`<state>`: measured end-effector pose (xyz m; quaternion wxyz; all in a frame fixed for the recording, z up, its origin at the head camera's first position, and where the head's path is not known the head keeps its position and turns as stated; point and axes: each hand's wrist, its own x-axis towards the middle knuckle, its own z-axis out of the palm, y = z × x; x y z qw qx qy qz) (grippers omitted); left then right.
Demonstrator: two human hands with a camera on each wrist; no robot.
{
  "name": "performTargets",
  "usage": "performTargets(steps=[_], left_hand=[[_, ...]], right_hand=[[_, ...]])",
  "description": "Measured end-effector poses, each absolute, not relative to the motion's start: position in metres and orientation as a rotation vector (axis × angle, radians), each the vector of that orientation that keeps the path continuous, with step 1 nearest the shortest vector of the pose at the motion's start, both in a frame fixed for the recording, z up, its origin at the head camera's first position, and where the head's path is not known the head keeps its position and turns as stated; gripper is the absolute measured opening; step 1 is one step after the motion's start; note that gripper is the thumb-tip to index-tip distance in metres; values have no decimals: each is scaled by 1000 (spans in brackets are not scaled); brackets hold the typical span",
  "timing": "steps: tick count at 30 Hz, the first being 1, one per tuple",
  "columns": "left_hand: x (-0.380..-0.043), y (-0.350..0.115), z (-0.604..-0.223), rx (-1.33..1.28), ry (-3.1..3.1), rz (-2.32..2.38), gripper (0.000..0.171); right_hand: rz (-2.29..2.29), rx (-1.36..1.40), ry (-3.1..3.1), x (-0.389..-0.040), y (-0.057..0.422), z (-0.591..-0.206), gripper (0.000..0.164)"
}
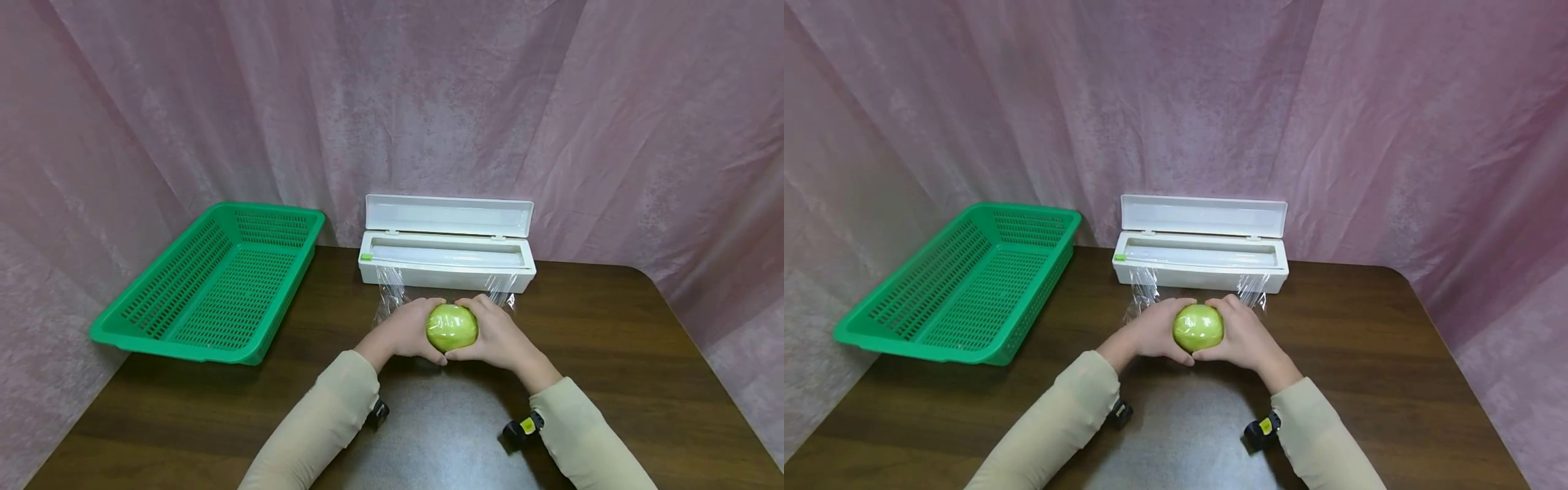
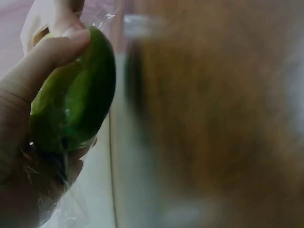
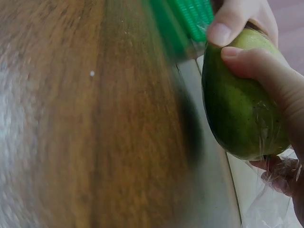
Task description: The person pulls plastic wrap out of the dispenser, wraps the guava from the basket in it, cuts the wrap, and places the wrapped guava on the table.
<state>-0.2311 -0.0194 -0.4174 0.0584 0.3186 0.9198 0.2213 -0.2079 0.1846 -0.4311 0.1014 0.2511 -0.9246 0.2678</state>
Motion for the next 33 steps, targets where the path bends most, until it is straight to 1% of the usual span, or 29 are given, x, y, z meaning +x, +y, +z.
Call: performTargets(steps=[2, 3, 10, 16, 22, 26, 33], left_hand=[[-229, -19, -419, 955, 2806, 671, 105], [-228, -18, -421, 953, 2816, 677, 103], [-224, -19, -422, 968, 2824, 755, 82], [-221, -19, -422, 951, 2805, 799, 79], [-217, -19, -423, 935, 2831, 810, 82], [-215, -20, -423, 944, 2845, 772, 87], [-209, -20, -419, 938, 2822, 657, 104]], right_hand=[[803, 741, -2744, -207, 185, -429, 86], [804, 740, -2750, -207, 185, -429, 86], [836, 737, -2771, -206, 186, -427, 87], [855, 731, -2788, -208, 185, -429, 86], [868, 711, -2814, -206, 185, -428, 86], [889, 710, -2822, -205, 186, -428, 84], [945, 701, -2837, -204, 187, -432, 75]])
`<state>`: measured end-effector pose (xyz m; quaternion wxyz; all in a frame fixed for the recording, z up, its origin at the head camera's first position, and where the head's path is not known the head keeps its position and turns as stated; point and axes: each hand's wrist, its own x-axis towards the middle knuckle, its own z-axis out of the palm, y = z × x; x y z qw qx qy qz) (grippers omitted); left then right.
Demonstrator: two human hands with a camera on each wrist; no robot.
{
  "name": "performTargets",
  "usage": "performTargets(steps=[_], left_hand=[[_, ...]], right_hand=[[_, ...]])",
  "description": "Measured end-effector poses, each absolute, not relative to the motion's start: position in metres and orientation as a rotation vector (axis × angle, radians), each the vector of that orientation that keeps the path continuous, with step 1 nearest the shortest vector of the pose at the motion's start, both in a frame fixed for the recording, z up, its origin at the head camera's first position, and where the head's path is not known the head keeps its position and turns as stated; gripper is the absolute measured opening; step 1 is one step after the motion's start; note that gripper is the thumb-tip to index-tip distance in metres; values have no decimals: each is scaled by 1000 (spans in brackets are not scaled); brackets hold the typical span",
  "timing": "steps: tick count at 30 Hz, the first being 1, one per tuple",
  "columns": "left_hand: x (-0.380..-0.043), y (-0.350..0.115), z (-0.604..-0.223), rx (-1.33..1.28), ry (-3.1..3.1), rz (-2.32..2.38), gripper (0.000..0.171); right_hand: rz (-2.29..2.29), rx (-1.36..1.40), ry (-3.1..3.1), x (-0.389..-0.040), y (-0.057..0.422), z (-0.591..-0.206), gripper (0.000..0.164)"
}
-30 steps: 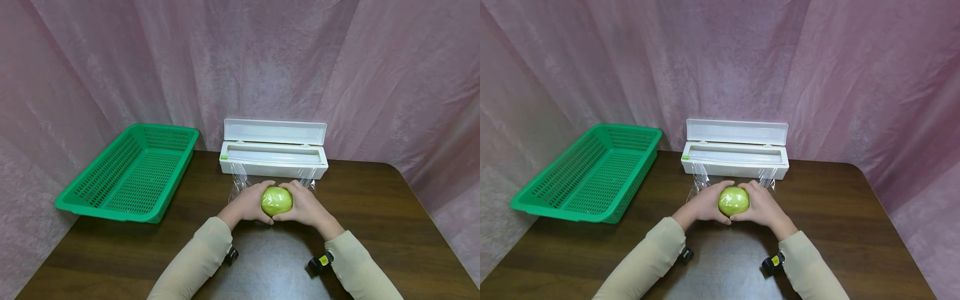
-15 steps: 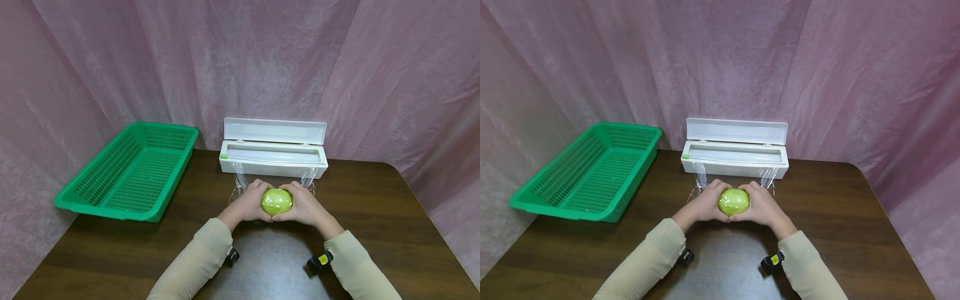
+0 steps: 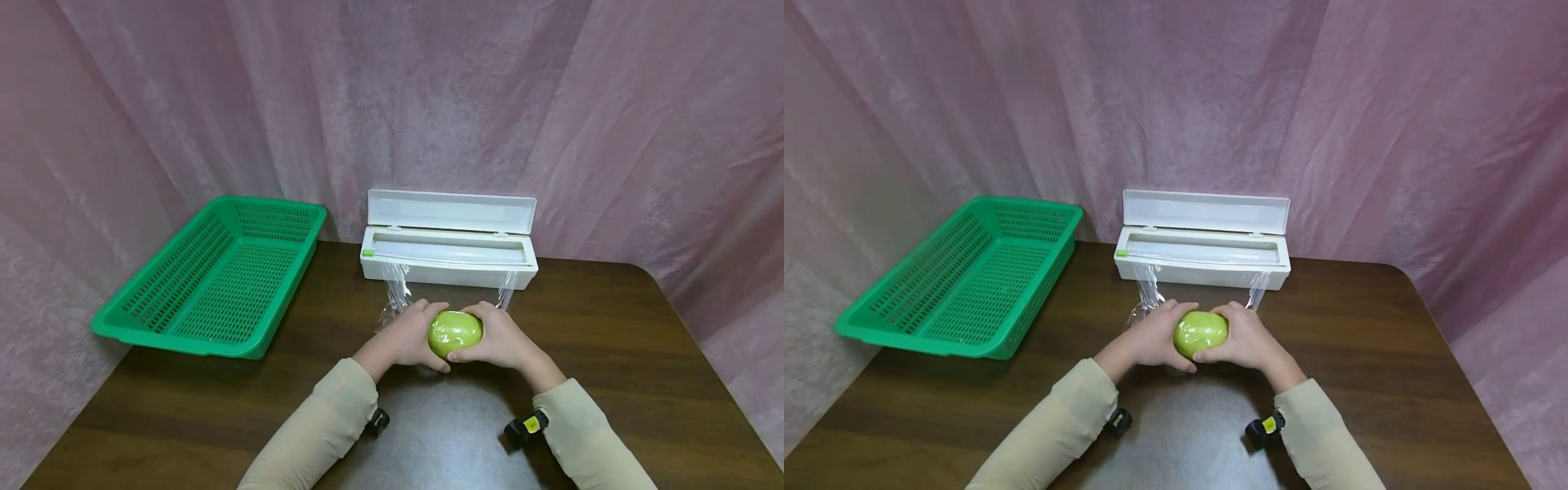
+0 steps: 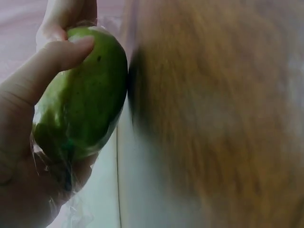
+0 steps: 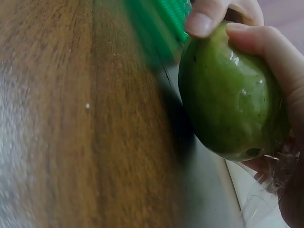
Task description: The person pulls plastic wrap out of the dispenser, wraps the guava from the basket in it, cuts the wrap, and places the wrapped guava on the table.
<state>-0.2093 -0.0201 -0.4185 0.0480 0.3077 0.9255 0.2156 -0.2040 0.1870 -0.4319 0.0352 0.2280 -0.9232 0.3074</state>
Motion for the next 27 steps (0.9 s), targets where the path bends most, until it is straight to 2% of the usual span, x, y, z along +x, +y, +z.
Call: performTargets(steps=[3, 12, 19, 22, 27], left_hand=[[-207, -19, -417, 942, 2818, 619, 104], [-206, -18, -416, 949, 2871, 622, 88], [-212, -18, -418, 937, 2895, 604, 85], [-214, -18, -417, 926, 2890, 598, 82], [-221, -18, -415, 908, 2855, 620, 81]], right_hand=[[964, 694, -2846, -203, 188, -432, 73], [1009, 724, -2819, -201, 189, -434, 74], [1050, 709, -2795, -197, 189, -435, 99], [970, 728, -2781, -194, 187, -431, 105], [797, 798, -2697, -189, 182, -423, 97]])
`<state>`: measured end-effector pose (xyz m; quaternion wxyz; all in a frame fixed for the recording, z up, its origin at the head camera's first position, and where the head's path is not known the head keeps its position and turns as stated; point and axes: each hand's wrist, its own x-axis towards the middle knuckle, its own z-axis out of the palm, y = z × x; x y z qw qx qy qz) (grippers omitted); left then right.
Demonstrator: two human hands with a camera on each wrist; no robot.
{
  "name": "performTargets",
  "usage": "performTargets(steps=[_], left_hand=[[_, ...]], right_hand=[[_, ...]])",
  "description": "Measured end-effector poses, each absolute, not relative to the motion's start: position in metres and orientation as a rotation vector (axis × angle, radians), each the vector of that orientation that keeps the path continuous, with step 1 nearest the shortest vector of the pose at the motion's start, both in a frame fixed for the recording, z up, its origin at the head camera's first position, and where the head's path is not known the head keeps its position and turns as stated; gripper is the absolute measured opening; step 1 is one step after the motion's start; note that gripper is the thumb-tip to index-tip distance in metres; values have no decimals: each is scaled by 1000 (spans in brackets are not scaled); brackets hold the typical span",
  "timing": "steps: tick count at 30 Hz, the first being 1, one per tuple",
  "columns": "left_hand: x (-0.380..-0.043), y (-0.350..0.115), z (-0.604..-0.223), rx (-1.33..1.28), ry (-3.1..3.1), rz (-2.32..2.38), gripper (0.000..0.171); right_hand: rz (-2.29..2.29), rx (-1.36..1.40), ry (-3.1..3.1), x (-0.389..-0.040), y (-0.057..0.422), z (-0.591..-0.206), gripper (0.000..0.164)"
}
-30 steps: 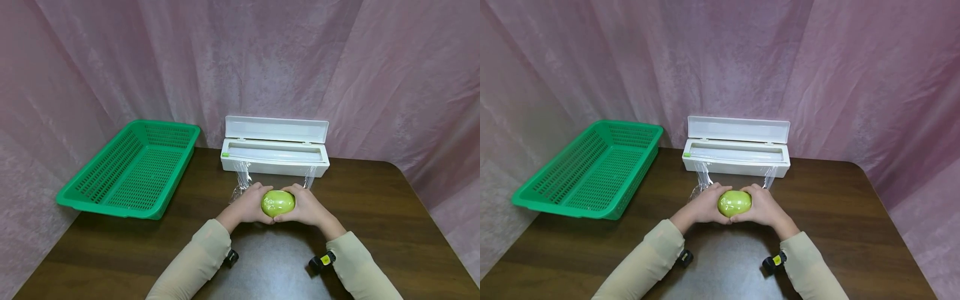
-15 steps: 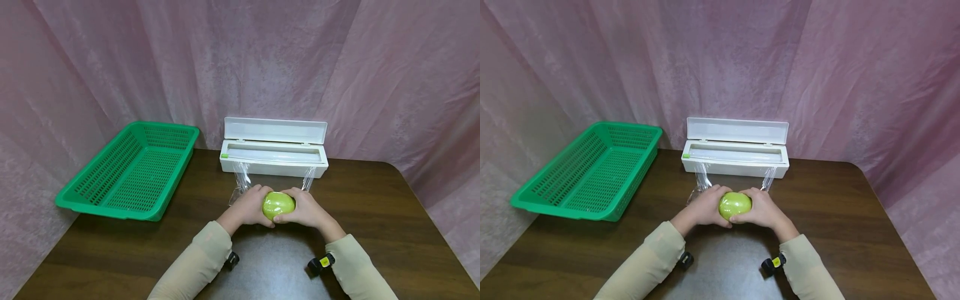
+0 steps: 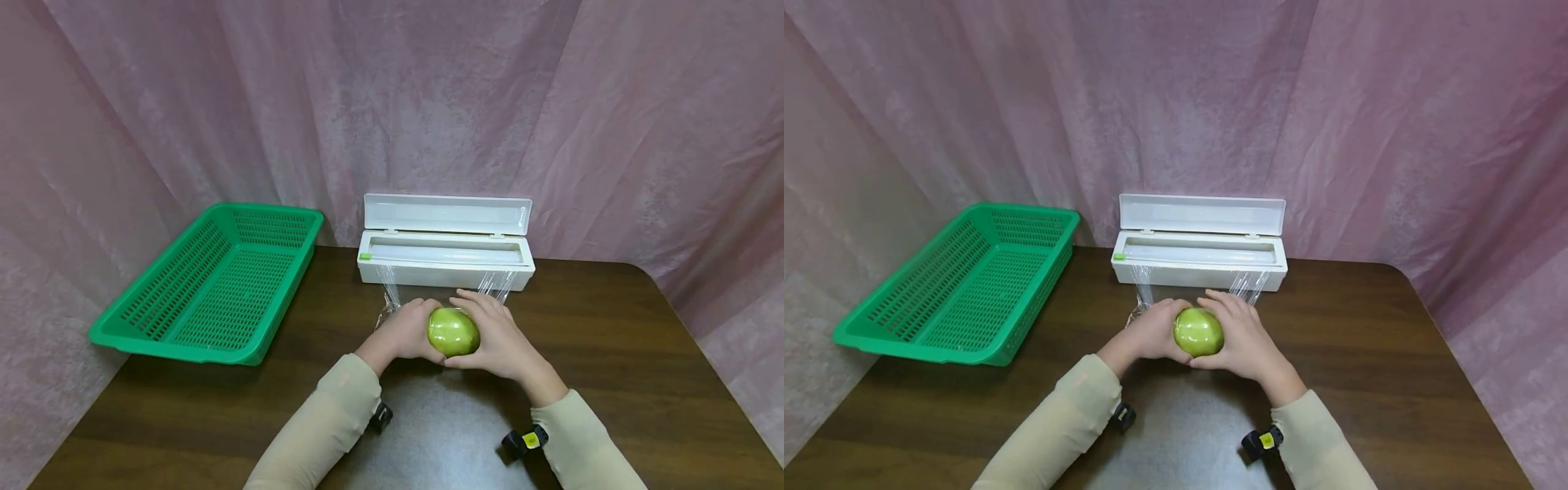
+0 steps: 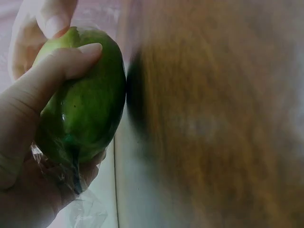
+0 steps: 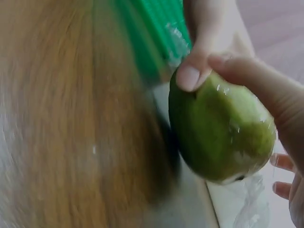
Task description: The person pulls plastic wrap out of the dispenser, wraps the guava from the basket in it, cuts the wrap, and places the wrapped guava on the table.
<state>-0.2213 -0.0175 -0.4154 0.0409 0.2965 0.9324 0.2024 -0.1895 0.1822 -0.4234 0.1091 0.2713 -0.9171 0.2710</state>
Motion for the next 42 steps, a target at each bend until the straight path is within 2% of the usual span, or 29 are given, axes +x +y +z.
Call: performTargets(steps=[11, 15, 21, 25, 32, 37, 42], left_hand=[[-231, -18, -416, 879, 2790, 668, 80], [-231, -18, -418, 866, 2776, 694, 90], [-228, -23, -418, 800, 2738, 876, 105], [-224, -25, -412, 867, 2804, 908, 103], [-214, -21, -404, 1143, 2936, 552, 98], [-215, -17, -405, 1147, 2967, 425, 103], [-220, -15, -404, 1162, 3015, 502, 104]], right_hand=[[733, 826, -2658, -196, 179, -437, 84], [695, 811, -2637, -199, 180, -436, 79], [701, 795, -2641, -203, 181, -433, 81], [708, 796, -2639, -203, 182, -430, 83], [738, 809, -2641, -204, 184, -426, 84], [825, 795, -2684, -206, 186, -420, 82], [962, 748, -2693, -206, 190, -408, 86]])
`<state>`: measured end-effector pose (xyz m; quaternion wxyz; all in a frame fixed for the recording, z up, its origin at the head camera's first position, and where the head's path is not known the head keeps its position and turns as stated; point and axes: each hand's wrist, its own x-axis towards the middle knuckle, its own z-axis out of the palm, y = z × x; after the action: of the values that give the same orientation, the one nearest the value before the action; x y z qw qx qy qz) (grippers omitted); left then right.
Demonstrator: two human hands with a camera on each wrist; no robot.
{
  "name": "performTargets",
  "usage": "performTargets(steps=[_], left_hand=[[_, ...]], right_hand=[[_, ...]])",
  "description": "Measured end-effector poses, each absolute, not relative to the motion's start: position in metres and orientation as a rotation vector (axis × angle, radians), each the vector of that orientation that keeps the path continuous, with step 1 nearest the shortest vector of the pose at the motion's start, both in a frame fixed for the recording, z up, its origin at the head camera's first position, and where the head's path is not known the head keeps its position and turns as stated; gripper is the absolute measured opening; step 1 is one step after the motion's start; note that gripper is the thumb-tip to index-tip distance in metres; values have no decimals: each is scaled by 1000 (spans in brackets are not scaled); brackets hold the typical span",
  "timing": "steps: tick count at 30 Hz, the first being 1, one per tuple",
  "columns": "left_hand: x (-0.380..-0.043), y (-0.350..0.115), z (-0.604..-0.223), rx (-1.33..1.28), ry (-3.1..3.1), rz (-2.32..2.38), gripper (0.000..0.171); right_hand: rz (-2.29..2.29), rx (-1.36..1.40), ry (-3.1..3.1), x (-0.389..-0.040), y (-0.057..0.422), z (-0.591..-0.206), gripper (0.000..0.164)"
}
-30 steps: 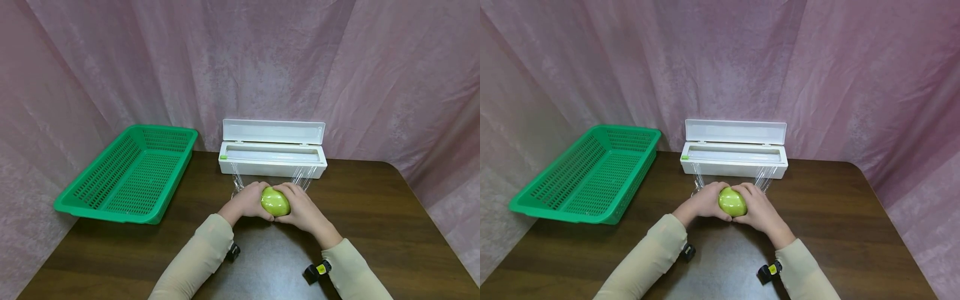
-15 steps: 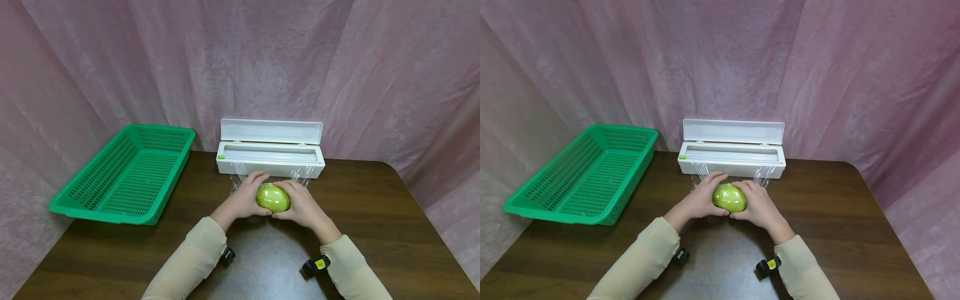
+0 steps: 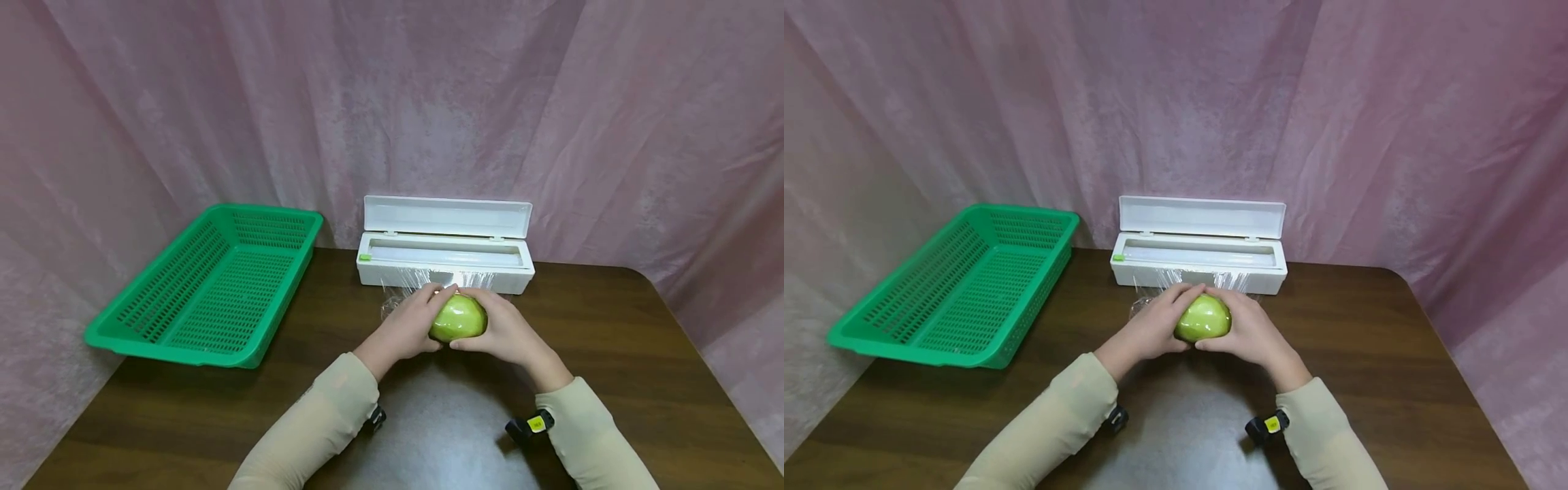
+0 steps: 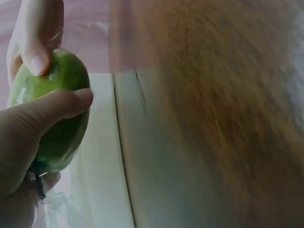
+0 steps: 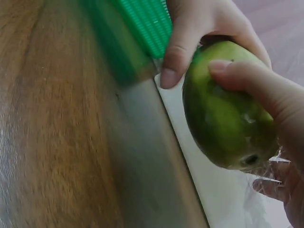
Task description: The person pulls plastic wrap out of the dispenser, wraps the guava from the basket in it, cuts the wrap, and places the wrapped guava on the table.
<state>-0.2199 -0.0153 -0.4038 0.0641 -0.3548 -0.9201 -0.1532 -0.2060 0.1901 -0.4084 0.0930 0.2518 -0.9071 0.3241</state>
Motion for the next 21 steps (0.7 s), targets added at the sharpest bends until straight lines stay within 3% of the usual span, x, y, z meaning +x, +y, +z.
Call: performTargets(steps=[9, 14, 21], left_hand=[[-227, -21, -400, -991, -2665, -697, 83], [-229, -23, -396, -970, -2606, -802, 82], [-228, -23, -388, -952, -2592, -855, 87]], right_hand=[[1089, 715, -2655, -208, 191, -408, 90], [1024, 758, -2593, -211, 189, -406, 98], [1019, 750, -2512, -212, 190, -398, 89]])
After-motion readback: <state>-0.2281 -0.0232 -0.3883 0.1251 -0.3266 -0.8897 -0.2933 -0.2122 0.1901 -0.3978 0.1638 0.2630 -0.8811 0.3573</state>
